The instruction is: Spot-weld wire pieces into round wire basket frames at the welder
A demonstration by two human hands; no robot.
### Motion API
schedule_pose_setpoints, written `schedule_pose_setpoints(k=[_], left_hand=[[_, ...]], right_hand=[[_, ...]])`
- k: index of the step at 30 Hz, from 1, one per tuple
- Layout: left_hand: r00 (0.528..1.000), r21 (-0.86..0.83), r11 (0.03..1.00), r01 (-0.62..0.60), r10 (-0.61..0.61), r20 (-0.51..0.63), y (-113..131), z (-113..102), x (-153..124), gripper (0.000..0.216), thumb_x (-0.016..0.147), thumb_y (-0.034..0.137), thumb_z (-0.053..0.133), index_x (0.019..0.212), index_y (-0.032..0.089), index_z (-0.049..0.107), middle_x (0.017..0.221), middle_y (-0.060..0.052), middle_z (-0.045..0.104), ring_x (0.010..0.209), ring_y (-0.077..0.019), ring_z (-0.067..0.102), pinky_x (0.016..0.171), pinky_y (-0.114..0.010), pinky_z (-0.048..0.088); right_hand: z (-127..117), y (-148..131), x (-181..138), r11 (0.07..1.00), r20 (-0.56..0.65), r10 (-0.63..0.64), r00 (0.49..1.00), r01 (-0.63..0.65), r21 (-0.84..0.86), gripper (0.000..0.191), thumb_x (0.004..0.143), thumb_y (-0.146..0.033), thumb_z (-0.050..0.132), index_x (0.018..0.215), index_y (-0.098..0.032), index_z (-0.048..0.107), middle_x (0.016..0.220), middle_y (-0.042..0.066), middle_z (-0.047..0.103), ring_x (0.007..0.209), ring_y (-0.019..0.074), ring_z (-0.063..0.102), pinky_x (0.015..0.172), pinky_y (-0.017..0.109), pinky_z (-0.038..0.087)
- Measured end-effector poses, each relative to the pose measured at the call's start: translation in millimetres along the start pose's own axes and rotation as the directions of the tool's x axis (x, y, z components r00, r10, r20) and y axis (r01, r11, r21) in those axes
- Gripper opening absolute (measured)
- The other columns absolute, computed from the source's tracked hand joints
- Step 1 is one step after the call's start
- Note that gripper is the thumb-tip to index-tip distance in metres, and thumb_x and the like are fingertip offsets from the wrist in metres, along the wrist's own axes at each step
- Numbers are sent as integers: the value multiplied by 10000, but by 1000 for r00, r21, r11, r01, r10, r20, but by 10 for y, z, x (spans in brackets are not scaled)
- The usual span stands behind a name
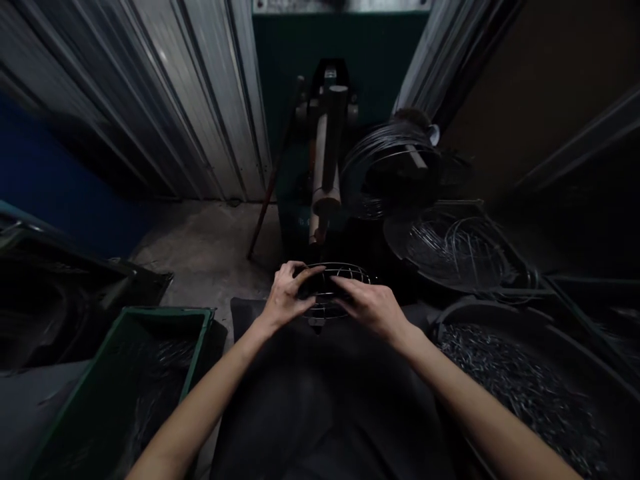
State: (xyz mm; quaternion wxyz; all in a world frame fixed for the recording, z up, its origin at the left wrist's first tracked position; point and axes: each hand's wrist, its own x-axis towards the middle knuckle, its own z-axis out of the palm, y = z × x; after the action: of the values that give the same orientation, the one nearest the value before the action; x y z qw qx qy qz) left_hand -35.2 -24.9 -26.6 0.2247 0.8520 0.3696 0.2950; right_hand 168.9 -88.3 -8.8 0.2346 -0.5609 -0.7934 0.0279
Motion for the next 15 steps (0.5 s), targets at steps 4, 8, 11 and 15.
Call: schedule_pose_setpoints(k=[4, 8, 11, 15], left_hand=[[999, -104, 994, 42, -45, -30, -45, -40, -42, 594, 674, 146, 662, 1237, 298, 550, 1110, -47, 474, 1084, -230, 505, 949, -394, 450], [995, -150, 988, 42, -54, -80, -101, -60, -66, 595, 665, 142, 670, 1230, 288, 556, 1091, -41, 482, 1063, -220, 515, 949, -379, 458], [993, -142, 989, 47, -61, -97, -126, -82, -70, 594, 671, 144, 671, 1231, 306, 556, 1094, -38, 483, 1063, -223, 514, 942, -384, 461], [993, -167, 985, 32, -50, -105, -159, -104, -62, 596, 668, 135, 680, 1228, 297, 555, 1094, -36, 479, 1051, -212, 520, 931, -366, 471]], right_hand=[[61, -3, 7, 932, -46, -271, 962, 250, -261, 331, 879, -134, 513, 1185, -198, 624, 1096, 45, 699, 739, 126, 683, 605, 215, 477], [58, -50, 110, 863, -66, -368, 927, 315, -395, 334, 861, -92, 508, 1159, -173, 636, 1106, 40, 691, 580, 86, 628, 539, 238, 404], [56, -69, 168, 847, -64, -407, 911, 350, -401, 291, 867, -113, 516, 1116, -173, 655, 1059, 25, 711, 558, 72, 611, 535, 248, 370], [40, -32, 205, 832, -113, -468, 877, 393, -392, 231, 884, -170, 547, 1074, -219, 669, 1054, 4, 714, 563, 45, 598, 558, 242, 349]])
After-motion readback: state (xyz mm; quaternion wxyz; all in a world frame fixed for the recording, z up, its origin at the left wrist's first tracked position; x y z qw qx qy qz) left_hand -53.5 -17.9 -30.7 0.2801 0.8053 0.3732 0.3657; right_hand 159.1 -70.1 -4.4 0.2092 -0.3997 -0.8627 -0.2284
